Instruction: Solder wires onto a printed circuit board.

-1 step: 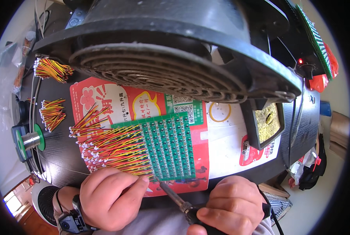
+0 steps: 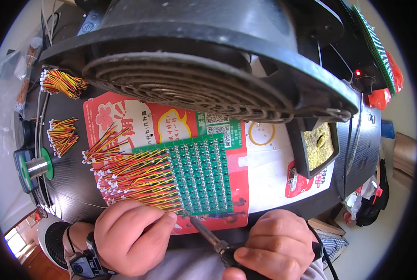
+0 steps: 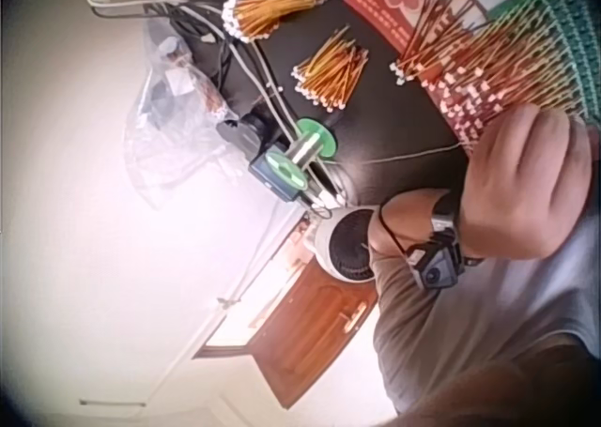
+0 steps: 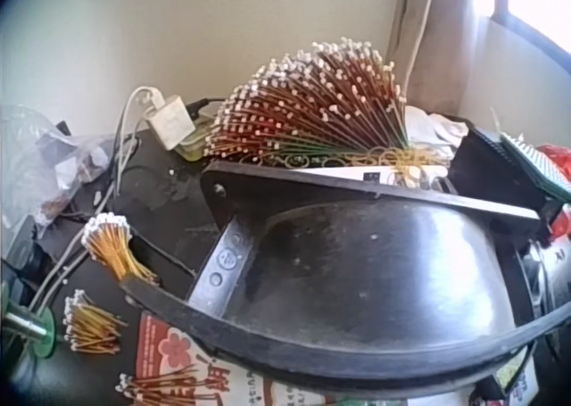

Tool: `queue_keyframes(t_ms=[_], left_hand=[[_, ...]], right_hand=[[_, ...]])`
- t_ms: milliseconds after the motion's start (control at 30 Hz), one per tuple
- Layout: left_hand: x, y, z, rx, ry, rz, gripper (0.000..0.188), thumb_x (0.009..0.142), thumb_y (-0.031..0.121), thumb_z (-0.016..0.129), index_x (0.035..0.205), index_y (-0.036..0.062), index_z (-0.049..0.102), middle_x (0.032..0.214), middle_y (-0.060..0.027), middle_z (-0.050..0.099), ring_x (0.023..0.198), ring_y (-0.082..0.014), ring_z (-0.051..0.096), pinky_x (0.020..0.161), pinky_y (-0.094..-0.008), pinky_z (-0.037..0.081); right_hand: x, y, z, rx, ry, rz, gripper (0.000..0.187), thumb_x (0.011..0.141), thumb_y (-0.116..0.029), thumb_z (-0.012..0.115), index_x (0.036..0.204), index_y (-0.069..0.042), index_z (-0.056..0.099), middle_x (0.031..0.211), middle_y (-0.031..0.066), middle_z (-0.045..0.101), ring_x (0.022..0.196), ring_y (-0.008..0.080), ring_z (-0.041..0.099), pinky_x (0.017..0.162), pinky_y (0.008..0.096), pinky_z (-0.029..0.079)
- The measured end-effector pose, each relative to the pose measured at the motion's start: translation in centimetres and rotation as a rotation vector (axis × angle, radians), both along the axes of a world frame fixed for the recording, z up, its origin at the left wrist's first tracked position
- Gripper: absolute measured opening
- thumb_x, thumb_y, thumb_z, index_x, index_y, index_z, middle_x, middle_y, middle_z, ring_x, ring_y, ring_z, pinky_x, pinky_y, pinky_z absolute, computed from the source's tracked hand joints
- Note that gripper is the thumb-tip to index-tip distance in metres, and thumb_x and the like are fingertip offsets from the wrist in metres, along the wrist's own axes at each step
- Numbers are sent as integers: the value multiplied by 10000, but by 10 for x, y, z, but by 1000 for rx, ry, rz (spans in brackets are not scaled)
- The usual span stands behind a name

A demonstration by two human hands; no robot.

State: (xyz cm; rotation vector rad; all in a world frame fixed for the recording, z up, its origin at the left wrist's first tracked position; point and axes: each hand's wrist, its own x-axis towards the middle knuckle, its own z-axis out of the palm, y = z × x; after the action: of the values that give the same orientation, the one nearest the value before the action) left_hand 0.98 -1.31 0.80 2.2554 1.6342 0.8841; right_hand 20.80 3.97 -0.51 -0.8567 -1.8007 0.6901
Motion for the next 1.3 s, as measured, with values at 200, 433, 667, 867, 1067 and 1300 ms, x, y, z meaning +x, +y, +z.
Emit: queue_keyframes(t_ms=[200,433,667,867,1067,1300], left_hand=[[-3,-2,-8,129,22,-62,74,773,-24,690,841,-50,676,767,-114,588,682,-255,599,607,-327,517],[-2,-2,-13,162,13,-54,86,764,-15,691,841,-52,679,766,-110,586,676,-252,594,603,-325,514],[-4,-1,-9,124,22,-76,95,757,-12,688,843,-50,684,770,-112,592,691,-251,601,615,-326,519],[-2,-3,-13,137,15,-60,102,761,4,684,846,-53,684,775,-117,596,710,-254,605,626,-330,525],[-4,-4,-12,132,41,-82,111,766,7,678,858,-55,687,791,-125,603,729,-268,611,658,-342,544],[-4,-4,-13,169,56,-71,96,774,2,678,847,-60,689,795,-128,604,736,-270,614,669,-344,550]], right_hand=[[2,3,2,9,-41,55,352,836,-366,710,757,-71,534,558,-18,453,447,96,477,376,210,385],[3,5,4,11,-87,84,346,832,-367,714,757,-79,539,554,-20,467,449,99,494,378,208,394],[1,4,2,7,-61,71,344,831,-366,712,761,-74,545,552,-20,470,447,100,496,376,208,399],[3,5,1,18,-75,74,342,836,-367,706,757,-73,550,552,-17,472,449,102,502,383,208,412],[-2,21,17,-19,-8,258,248,856,-145,692,802,49,547,568,67,511,433,171,487,384,283,400],[-3,20,17,-15,3,251,254,860,-149,697,802,48,546,565,65,510,426,166,480,383,281,398]])
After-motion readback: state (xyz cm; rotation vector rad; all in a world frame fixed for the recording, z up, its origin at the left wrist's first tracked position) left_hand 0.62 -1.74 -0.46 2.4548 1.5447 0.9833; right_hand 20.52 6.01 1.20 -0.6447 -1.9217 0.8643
